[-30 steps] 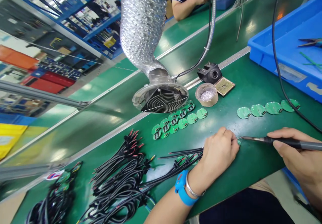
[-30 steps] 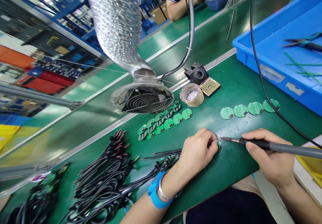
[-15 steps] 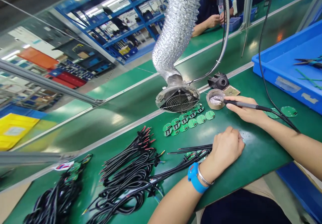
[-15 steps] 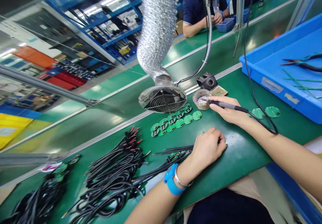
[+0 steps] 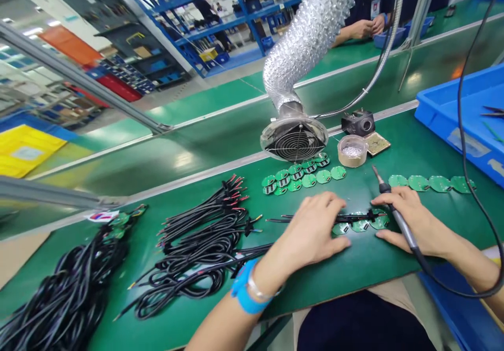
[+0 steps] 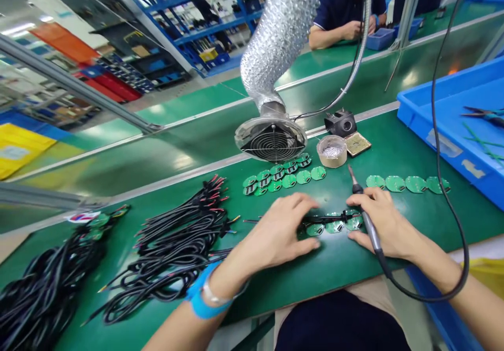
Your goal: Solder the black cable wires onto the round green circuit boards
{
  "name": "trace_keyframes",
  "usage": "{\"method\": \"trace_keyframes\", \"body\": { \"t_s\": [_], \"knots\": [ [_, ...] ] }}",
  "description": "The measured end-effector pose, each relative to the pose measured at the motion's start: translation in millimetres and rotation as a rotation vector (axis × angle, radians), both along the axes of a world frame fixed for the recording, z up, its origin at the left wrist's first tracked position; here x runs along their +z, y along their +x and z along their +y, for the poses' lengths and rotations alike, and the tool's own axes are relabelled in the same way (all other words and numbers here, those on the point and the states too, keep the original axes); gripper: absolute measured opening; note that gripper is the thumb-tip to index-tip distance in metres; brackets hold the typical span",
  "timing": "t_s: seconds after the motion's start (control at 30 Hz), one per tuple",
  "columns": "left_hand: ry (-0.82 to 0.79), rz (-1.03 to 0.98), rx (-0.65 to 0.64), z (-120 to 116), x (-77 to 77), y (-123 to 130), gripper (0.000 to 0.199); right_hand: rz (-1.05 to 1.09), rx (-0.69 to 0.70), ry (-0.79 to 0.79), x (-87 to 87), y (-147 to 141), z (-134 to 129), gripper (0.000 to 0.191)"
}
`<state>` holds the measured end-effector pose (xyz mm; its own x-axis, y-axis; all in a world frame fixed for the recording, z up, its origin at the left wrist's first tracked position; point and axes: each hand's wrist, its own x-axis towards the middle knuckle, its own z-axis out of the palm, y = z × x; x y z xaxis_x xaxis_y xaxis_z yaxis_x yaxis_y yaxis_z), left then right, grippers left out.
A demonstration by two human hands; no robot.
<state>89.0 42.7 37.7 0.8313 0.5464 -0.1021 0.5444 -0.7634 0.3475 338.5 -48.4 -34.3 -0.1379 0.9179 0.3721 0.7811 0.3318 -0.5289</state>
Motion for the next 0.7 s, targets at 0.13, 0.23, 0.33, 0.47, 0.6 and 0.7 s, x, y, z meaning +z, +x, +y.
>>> {"method": "trace_keyframes", "body": {
  "t_s": [0.13,0.23,0.33,0.47,0.6,0.7],
  "knots": [
    [-0.018,0.18,0.157,2.5,-1.8,-62.4,0.052,-0.018,0.061,-0.007,-8.3,-1.8,2.4,0.04],
    [-0.092,0.204,0.119,7.8,9.8,-76.9,0.028,-0.053,0.055,0.007,-13.4,-0.1,4.0,0.043],
    [-0.137,0.155,0.075,27.4,28.4,-66.5,0.028,-0.093,0.061,-0.001,-16.9,4.1,4.3,0.044],
    [-0.236,0.184,0.007,64.1,31.2,-43.2,0.034,-0.138,0.076,0.035,-21.4,10.2,4.2,0.044],
    [0.237,0.168,0.194,55.4,12.6,-29.4,0.014,-0.156,0.039,0.058,-27.5,14.5,3.8,0.045],
    [0.395,0.02,0.169,10.9,-0.6,-21.7,0.022,-0.163,0.036,0.049,-31.8,17.0,3.0,0.047]
  ]
}}
